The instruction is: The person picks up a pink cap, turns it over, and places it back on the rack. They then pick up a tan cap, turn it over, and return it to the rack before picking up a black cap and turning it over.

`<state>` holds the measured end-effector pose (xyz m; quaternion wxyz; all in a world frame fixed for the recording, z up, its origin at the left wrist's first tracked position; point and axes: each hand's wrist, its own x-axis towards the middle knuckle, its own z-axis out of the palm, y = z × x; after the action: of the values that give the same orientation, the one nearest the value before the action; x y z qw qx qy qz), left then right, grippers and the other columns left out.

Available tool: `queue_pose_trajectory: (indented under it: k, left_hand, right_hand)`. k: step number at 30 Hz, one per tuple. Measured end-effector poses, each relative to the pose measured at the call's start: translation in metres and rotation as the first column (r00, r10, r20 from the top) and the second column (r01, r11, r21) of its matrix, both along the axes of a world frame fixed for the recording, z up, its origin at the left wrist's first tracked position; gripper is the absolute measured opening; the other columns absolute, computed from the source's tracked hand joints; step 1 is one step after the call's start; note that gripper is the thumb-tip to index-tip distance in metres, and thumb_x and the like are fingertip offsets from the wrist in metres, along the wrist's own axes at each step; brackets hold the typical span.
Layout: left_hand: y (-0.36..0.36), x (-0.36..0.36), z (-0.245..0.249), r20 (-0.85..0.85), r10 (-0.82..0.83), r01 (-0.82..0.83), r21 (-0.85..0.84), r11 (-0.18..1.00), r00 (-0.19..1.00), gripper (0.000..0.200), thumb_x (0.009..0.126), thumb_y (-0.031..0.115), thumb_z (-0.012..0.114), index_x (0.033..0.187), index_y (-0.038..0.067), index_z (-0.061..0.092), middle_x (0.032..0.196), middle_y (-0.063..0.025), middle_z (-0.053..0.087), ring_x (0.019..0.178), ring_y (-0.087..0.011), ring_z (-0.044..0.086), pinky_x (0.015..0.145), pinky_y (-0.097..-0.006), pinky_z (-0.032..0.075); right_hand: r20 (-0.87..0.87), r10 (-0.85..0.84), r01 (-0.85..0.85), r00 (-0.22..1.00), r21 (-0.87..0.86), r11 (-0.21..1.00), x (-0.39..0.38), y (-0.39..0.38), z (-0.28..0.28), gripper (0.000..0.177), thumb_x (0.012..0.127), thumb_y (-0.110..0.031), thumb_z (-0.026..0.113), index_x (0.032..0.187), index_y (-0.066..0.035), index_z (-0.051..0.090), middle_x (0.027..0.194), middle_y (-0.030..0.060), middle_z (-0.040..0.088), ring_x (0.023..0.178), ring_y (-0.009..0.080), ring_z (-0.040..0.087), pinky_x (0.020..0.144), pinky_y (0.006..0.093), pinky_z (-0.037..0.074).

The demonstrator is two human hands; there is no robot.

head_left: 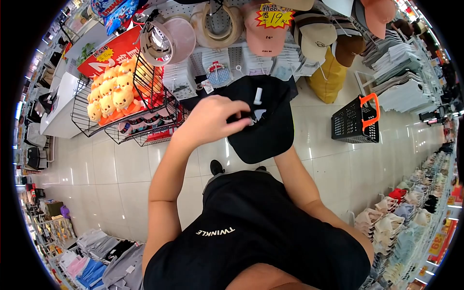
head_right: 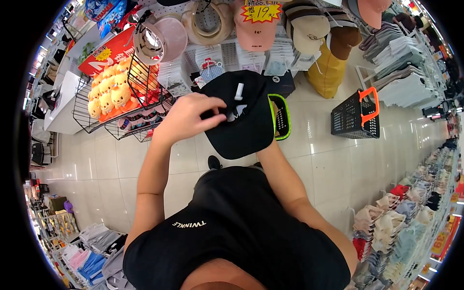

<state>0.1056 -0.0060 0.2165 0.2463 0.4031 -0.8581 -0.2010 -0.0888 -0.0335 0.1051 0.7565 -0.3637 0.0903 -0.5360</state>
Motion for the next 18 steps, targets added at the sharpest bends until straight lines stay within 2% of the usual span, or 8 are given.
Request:
queue_pose_trajectory:
  k: [4,5,6,7,10,11,13,18]
  left_hand:
    - [-0.003,0.002,-0.011,0.082,0.024,-0.006,-0.206,0.979,0.996,0.035,0.081,0.022,0.074,0.107,0.001,0.066,0.104,-0.0147,0.068,0.106,-0.0318,0.062,0.093,-0.0388,0.047]
    - [-0.004,0.001,-0.014,0.059,0.088,-0.062,-0.36,0.931,0.994,0.039,0.082,0.022,0.074,0.114,0.001,0.064,0.113,-0.0165,0.067,0.115,-0.0339,0.059,0.098,-0.0393,0.045]
    - [-0.004,0.0,-0.017,0.059,0.09,-0.063,-0.36,0.931,0.994,0.039,0.082,0.022,0.074,0.114,0.001,0.064,0.113,-0.0165,0.067,0.115,-0.0339,0.059,0.098,-0.0393,0.045]
    - [-0.003,-0.002,-0.021,-0.073,0.214,-0.226,-0.322,0.919,0.974,0.043,0.083,0.021,0.073,0.119,0.001,0.061,0.119,-0.0179,0.064,0.119,-0.0363,0.055,0.101,-0.0402,0.044]
    - [-0.003,-0.006,-0.045,-0.265,0.394,-0.449,-0.194,0.872,0.88,0.05,0.087,0.019,0.07,0.13,0.001,0.054,0.128,-0.0206,0.06,0.123,-0.0343,0.055,0.104,-0.0394,0.041]
    - [-0.005,-0.006,-0.06,-0.376,0.444,-0.471,0.023,0.882,0.813,0.049,0.088,0.02,0.069,0.131,0.001,0.054,0.122,-0.0209,0.062,0.113,-0.0322,0.06,0.098,-0.037,0.045]
    - [-0.004,-0.004,-0.062,-0.439,0.543,-0.356,0.439,0.825,0.716,0.045,0.092,0.016,0.063,0.132,0.001,0.052,0.111,-0.0153,0.066,0.096,-0.0187,0.064,0.087,-0.0294,0.049]
    - [-0.013,-0.008,-0.095,-0.633,0.572,-0.145,0.595,0.79,0.521,0.042,0.091,0.008,0.058,0.132,0.0,0.053,0.114,-0.008,0.063,0.101,-0.0138,0.059,0.092,-0.027,0.046]
  right_hand:
    - [-0.385,-0.498,0.306,0.777,-0.46,0.834,-0.003,0.006,0.001,0.049,0.104,-0.036,0.039,0.142,-0.006,0.042,0.137,0.0117,0.052,0.122,0.0244,0.054,0.107,0.0399,0.044]
    - [-0.385,-0.496,0.304,0.779,-0.46,0.834,-0.003,0.002,-0.006,0.049,0.104,-0.036,0.039,0.142,-0.006,0.042,0.137,0.0117,0.052,0.122,0.0244,0.054,0.107,0.0399,0.044]
    - [-0.154,-0.26,0.249,0.953,-0.085,0.965,-0.002,-0.005,-0.02,0.048,0.104,-0.036,0.039,0.142,-0.007,0.043,0.138,0.0121,0.052,0.123,0.0257,0.054,0.106,0.0406,0.045]
    - [0.176,-0.09,0.042,0.98,0.258,0.965,-0.002,-0.01,-0.029,0.048,0.104,-0.036,0.039,0.142,-0.008,0.044,0.138,0.0125,0.052,0.123,0.0269,0.054,0.106,0.0412,0.045]
    - [0.225,-0.098,0.014,0.969,0.348,0.937,-0.01,-0.016,-0.045,0.05,0.103,-0.039,0.04,0.143,-0.01,0.043,0.141,0.0136,0.051,0.126,0.0296,0.052,0.107,0.0431,0.045]
    - [0.227,-0.101,0.016,0.969,0.349,0.937,-0.011,-0.019,-0.049,0.05,0.103,-0.039,0.04,0.143,-0.01,0.043,0.141,0.0136,0.051,0.126,0.0296,0.052,0.107,0.0431,0.045]
    - [0.296,-0.062,-0.068,0.953,0.41,0.909,-0.01,-0.02,-0.048,0.055,0.102,-0.047,0.04,0.144,-0.011,0.044,0.142,0.0147,0.05,0.128,0.0317,0.051,0.107,0.0446,0.045]
    - [0.411,0.076,-0.215,0.909,0.303,0.928,-0.009,-0.012,-0.012,0.064,0.1,-0.057,0.04,0.143,-0.011,0.046,0.139,0.0162,0.054,0.125,0.0334,0.054,0.106,0.047,0.045]
